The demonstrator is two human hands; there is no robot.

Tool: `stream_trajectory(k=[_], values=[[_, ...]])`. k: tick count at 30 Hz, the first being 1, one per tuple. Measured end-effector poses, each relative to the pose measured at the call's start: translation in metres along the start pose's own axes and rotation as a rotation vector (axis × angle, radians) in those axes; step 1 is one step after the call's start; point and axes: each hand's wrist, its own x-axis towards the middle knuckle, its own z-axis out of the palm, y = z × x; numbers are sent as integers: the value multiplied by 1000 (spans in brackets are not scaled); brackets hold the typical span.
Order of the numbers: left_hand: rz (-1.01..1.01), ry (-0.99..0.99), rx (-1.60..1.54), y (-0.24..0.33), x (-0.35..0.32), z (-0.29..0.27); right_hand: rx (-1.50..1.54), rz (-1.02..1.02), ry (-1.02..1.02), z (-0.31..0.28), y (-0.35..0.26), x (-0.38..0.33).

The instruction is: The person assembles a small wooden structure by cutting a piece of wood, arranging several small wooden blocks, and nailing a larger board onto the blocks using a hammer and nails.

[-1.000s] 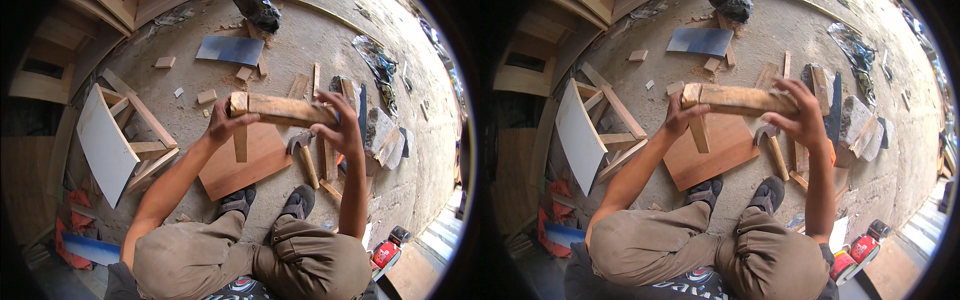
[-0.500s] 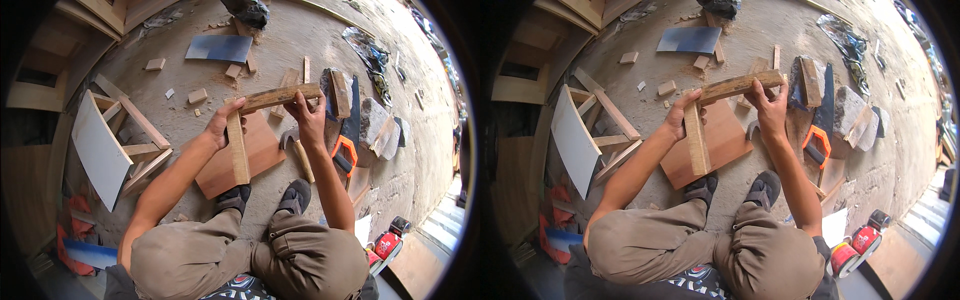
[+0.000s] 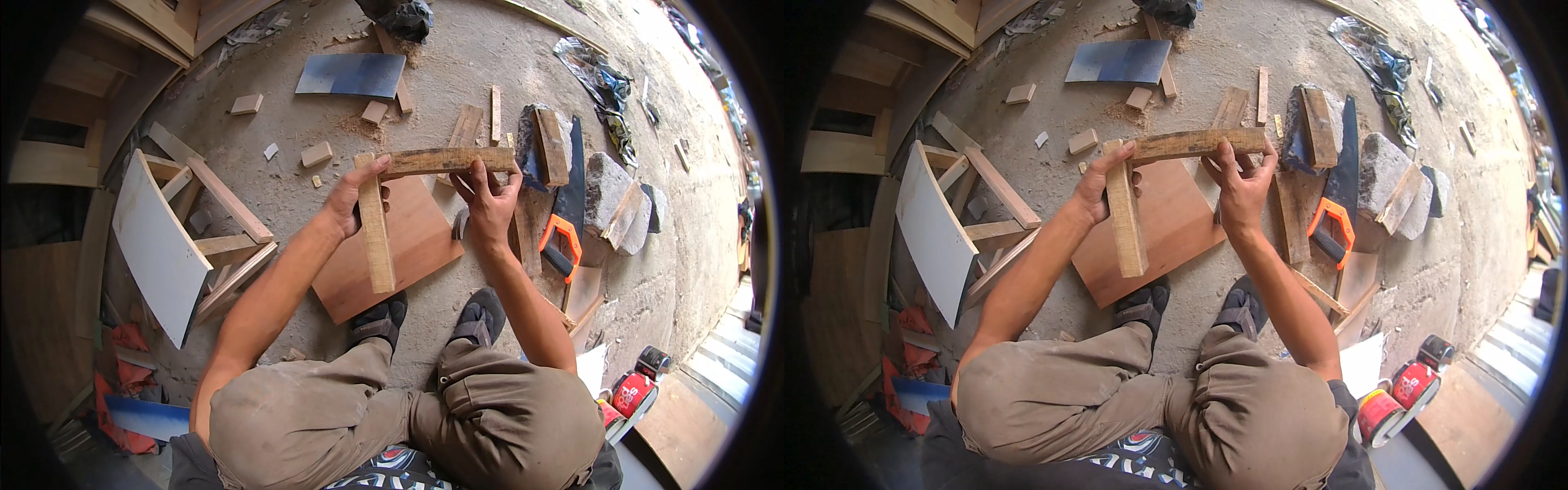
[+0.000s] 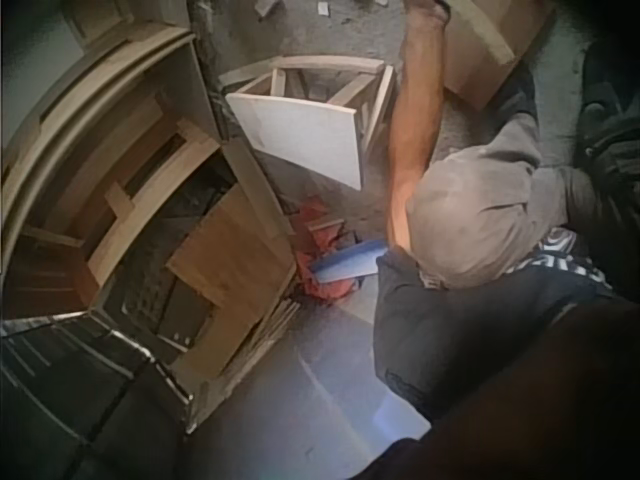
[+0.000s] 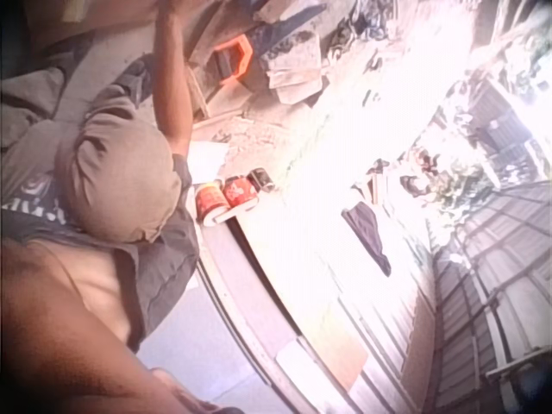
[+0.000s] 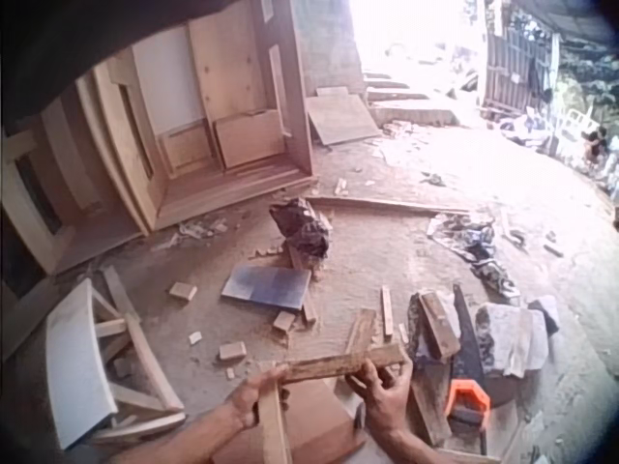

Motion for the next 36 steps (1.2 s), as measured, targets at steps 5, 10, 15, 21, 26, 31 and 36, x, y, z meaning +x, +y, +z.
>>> stream_trajectory(k=[5, 10, 15, 21, 26, 31, 36], values=[[8, -5, 75, 4, -5, 4, -15, 17, -37, -4, 0, 0], [136, 102, 77, 14, 3, -17, -126, 82, -86, -4, 8, 23], [323, 257, 148, 34, 9, -39, -934, -96, -62, -61, 39, 85], [412, 249, 384, 20, 3, -61, -1511, -192, -94, -27, 67, 106], [480, 268, 334, 23, 2, -63, -1419, 85, -114, -33, 67, 124], [529, 200, 283, 37, -4, -73, -689, 216, -446, -77, 37, 118], [516, 100, 290, 37, 0, -76, -337, 347, -739, -79, -2, 84]])
